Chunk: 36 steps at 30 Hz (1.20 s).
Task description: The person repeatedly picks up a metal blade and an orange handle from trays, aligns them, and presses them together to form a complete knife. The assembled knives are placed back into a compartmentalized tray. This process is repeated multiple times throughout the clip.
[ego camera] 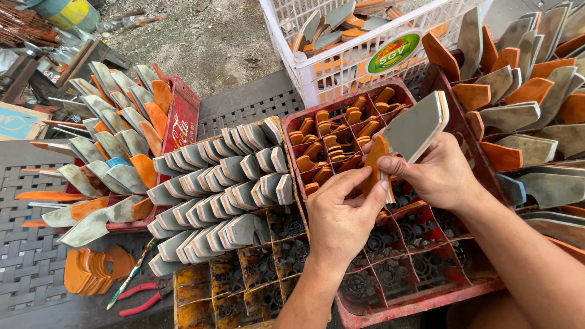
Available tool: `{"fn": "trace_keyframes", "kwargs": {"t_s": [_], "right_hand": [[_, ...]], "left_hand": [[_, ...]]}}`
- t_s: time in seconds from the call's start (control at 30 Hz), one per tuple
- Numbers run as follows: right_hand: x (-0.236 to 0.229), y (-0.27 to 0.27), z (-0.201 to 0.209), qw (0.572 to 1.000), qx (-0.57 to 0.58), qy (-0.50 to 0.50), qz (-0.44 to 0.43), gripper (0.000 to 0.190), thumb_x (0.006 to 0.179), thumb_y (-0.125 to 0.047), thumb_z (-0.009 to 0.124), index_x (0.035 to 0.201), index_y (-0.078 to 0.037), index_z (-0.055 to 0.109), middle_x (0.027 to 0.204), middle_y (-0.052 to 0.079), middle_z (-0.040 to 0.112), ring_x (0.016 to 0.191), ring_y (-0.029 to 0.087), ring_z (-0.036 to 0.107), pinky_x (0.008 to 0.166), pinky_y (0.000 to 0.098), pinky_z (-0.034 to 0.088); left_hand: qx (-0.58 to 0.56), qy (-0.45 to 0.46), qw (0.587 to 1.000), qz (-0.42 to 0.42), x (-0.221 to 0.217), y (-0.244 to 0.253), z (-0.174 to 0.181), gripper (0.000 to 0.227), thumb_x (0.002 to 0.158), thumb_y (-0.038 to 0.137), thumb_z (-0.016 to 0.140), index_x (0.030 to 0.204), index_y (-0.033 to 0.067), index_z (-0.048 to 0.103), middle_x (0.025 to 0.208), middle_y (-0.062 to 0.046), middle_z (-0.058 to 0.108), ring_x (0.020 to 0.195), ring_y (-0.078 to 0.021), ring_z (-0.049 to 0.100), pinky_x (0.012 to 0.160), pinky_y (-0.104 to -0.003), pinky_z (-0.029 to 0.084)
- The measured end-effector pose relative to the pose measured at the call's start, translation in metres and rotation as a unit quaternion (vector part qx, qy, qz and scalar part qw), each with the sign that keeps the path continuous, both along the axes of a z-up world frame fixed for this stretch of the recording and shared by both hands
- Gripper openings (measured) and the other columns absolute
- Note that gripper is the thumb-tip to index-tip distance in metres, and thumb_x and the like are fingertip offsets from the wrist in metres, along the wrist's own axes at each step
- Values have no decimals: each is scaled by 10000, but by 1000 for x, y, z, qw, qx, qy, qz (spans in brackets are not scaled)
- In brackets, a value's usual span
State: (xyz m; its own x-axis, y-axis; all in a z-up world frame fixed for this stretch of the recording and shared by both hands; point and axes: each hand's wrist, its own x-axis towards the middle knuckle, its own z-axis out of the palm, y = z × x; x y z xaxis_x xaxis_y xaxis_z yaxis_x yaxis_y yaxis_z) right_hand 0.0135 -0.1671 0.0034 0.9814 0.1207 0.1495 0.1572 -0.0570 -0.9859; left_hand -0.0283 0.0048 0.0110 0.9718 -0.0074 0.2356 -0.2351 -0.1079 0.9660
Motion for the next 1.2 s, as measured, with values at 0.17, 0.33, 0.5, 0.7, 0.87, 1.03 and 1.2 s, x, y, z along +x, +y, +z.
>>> {"fn": "trace_keyframes", "kwargs": {"t_s": [0.17, 0.33, 0.5, 0.7, 0.87, 1.03, 1.2], "right_hand": [[-5, 3, -4, 999, -24, -29, -12, 202, 890, -100, 756, 1066, -2, 740, 1048, 74, 775, 961, 141, 731, 841, 315, 614], [-2, -3, -8, 1000, 0, -2, -4, 220, 896, -91, 754, 1090, 11, 732, 1063, 103, 773, 976, 169, 733, 862, 336, 610], [2, -20, -3, 984, 141, -19, 110, 420, 927, -154, 766, 1286, 7, 621, 1166, 149, 729, 1107, 235, 720, 992, 413, 590], [1, -20, -5, 976, 166, 106, 97, 507, 823, -207, 775, 1274, -16, 645, 1131, 138, 767, 1035, 235, 738, 912, 418, 593], [6, -7, -19, 985, 102, 136, -27, 339, 871, -125, 779, 1177, 12, 731, 1037, 120, 755, 921, 198, 687, 843, 377, 556], [6, -10, -43, 957, 267, 106, 46, 282, 875, -116, 784, 1124, -1, 720, 1049, 100, 752, 959, 198, 705, 880, 375, 562], [12, -22, -46, 950, 259, 145, 97, 306, 863, -112, 794, 1133, 14, 727, 1044, 114, 753, 948, 216, 701, 886, 405, 559]], "left_hand": [[35, -14, 999, 7, 0, 1, -7, 282, 875, 126, 811, 1106, -29, 764, 1131, -152, 768, 859, -165, 797, 672, -249, 646], [-28, 31, 998, -43, 2, 6, -27, 319, 898, 163, 809, 1145, -28, 747, 1114, -144, 761, 878, -153, 775, 723, -243, 665], [-274, 130, 943, -140, 14, 4, -46, 405, 945, 163, 825, 1169, -4, 533, 1068, -75, 670, 945, -128, 677, 849, -287, 598], [-301, 234, 887, -259, 12, 8, -53, 299, 926, 234, 716, 1122, 21, 644, 967, -43, 716, 824, -143, 683, 775, -294, 587], [-247, 43, 955, -161, 14, 0, -58, 233, 1020, 148, 746, 1138, -18, 633, 1023, -61, 695, 925, -112, 641, 860, -263, 543], [-243, 32, 956, -162, 9, 1, -59, 246, 999, 146, 742, 1143, -13, 623, 1043, -64, 702, 953, -113, 660, 883, -262, 554], [-276, 76, 920, -269, 9, 8, -52, 501, 915, 275, 791, 1290, 36, 559, 1202, -47, 662, 1132, -126, 644, 1034, -287, 533]]}}
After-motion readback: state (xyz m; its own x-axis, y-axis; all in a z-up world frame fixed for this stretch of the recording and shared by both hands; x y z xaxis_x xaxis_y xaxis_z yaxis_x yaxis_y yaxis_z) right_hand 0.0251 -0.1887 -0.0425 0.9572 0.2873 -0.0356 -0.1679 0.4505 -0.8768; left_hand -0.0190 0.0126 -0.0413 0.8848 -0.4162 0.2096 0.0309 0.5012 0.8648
